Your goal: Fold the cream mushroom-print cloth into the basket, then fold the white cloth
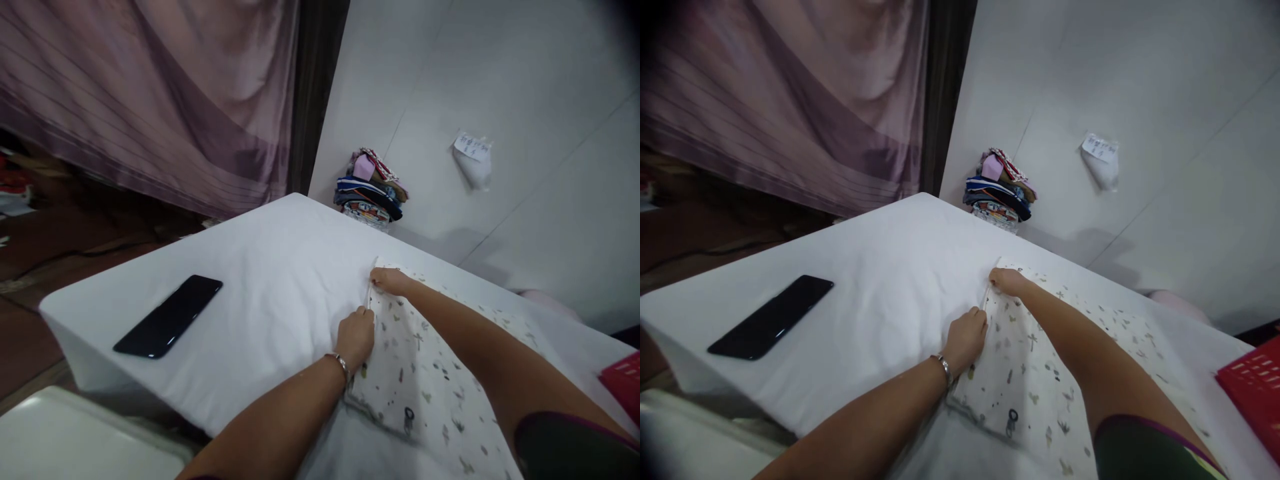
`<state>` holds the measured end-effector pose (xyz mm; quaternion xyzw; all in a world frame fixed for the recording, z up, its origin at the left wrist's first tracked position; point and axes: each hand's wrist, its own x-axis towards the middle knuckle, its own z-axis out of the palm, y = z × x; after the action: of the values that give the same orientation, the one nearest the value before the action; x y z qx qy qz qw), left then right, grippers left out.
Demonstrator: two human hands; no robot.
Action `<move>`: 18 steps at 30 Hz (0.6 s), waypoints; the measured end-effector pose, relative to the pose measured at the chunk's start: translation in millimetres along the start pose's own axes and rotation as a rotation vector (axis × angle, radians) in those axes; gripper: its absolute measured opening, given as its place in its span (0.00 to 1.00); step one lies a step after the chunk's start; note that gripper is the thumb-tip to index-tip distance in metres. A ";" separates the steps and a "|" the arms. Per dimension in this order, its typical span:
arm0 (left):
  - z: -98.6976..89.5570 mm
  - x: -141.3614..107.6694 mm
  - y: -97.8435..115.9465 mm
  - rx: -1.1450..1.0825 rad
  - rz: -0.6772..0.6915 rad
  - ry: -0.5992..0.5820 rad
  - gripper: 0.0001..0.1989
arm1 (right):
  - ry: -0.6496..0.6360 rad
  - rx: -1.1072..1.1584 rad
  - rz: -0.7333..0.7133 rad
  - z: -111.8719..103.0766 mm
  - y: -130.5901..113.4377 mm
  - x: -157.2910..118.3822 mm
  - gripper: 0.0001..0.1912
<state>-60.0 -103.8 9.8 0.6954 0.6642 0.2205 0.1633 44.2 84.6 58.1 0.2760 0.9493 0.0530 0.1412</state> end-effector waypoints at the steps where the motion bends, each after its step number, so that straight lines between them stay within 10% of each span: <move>1: -0.8 -0.1 0.3 -0.005 -0.008 -0.010 0.10 | -0.003 -0.001 -0.005 1.0 0.0 2.1 0.11; 18: 1.7 0.4 -0.5 0.003 -0.009 0.018 0.08 | -0.047 -0.041 0.048 -13.3 17.7 -27.1 0.08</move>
<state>-59.5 -103.3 8.0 0.6905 0.6692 0.2251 0.1570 71.2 84.6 80.4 0.2970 0.9375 0.0694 0.1678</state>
